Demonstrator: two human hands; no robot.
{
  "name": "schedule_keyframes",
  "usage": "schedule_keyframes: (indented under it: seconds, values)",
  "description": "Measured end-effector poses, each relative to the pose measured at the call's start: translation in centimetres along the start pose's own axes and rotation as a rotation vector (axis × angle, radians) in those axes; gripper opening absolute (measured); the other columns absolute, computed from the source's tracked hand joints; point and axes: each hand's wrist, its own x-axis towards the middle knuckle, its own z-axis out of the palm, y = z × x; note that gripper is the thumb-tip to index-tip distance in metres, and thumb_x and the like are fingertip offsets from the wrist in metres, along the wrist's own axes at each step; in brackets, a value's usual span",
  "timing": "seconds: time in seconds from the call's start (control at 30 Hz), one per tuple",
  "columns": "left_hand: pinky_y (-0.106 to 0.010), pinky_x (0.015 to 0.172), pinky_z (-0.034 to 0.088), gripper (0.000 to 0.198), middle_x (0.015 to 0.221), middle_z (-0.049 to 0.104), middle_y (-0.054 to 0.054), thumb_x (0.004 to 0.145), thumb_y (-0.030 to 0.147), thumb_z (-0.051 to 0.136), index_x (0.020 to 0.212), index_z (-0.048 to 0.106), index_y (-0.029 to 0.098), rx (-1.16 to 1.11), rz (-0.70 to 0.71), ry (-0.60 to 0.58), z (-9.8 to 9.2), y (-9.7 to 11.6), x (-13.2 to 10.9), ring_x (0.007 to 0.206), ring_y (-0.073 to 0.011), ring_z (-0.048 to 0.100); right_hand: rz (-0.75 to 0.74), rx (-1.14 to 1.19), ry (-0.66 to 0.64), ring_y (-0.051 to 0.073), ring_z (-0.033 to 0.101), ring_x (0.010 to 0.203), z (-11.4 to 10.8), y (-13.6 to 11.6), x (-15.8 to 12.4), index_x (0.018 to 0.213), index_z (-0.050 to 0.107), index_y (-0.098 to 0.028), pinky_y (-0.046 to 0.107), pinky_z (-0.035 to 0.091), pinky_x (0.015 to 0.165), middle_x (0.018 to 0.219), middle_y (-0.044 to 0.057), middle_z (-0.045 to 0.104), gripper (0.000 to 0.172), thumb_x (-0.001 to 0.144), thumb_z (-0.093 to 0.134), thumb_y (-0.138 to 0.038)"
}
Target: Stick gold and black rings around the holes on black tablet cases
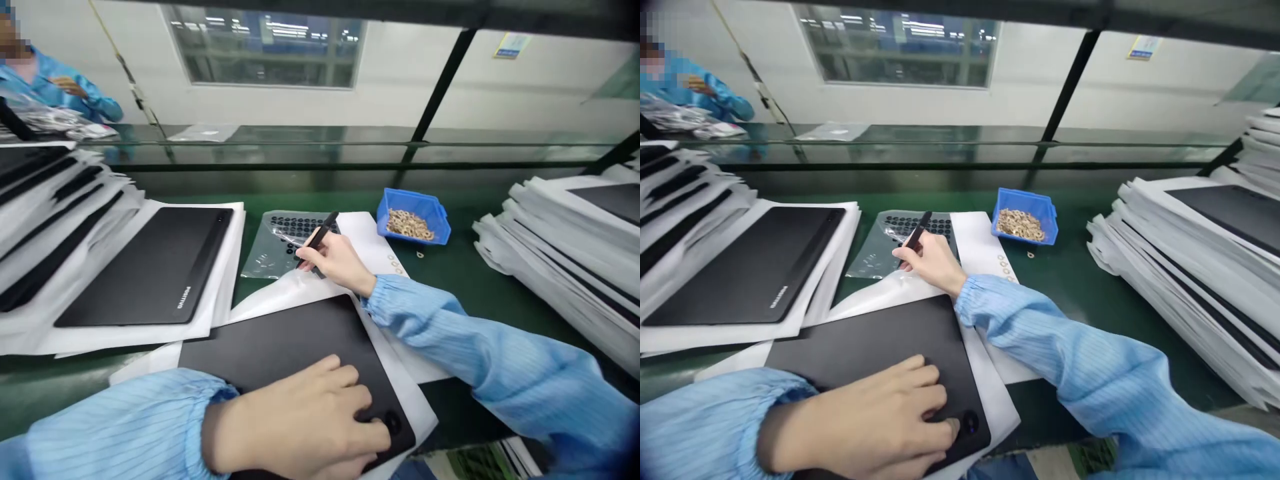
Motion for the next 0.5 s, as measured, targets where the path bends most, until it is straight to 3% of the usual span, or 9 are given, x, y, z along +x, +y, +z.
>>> schedule_keyframes:
  seconds: [0.13, 0.3, 0.5]
  values:
    - [-0.030, 0.063, 0.031, 0.013, 0.073, 0.049, 0.002, 0.091, 0.032, 0.052, 0.085, 0.053, 0.021, 0.012, -0.004, 0.009, -0.1, -0.1, 0.0, 0.067, -0.0151, 0.043, -0.060, -0.064, -0.044, 0.017, 0.069, 0.059, 1.9, 1.2, 2.2, 0.073, 0.052, -0.016, 0.025, 0.056, 0.056, 0.063, 0.003, 0.064, 0.012, 0.082, 0.060, -0.020]
    - [-0.029, 0.064, 0.033, 0.012, 0.074, 0.052, 0.003, 0.091, 0.032, 0.053, 0.086, 0.054, 0.021, 0.039, -0.014, 0.006, -0.5, -0.1, 0.1, 0.068, -0.0147, 0.045, -0.162, -0.195, -0.123, 0.015, 0.064, 0.061, 2.9, 1.6, 2.5, 0.066, 0.055, -0.017, 0.026, 0.051, 0.063, 0.063, 0.000, 0.062, 0.014, 0.078, 0.063, -0.016]
    - [-0.028, 0.064, 0.035, 0.011, 0.077, 0.053, 0.001, 0.090, 0.030, 0.053, 0.089, 0.055, 0.020, 0.062, -0.021, 0.013, -0.6, -0.7, -0.1, 0.070, -0.0150, 0.047, -0.239, -0.264, -0.103, 0.014, 0.060, 0.067, 1.0, -0.6, 1.3, 0.069, 0.057, -0.016, 0.025, 0.047, 0.066, 0.077, 0.002, 0.062, 0.013, 0.079, 0.064, -0.021]
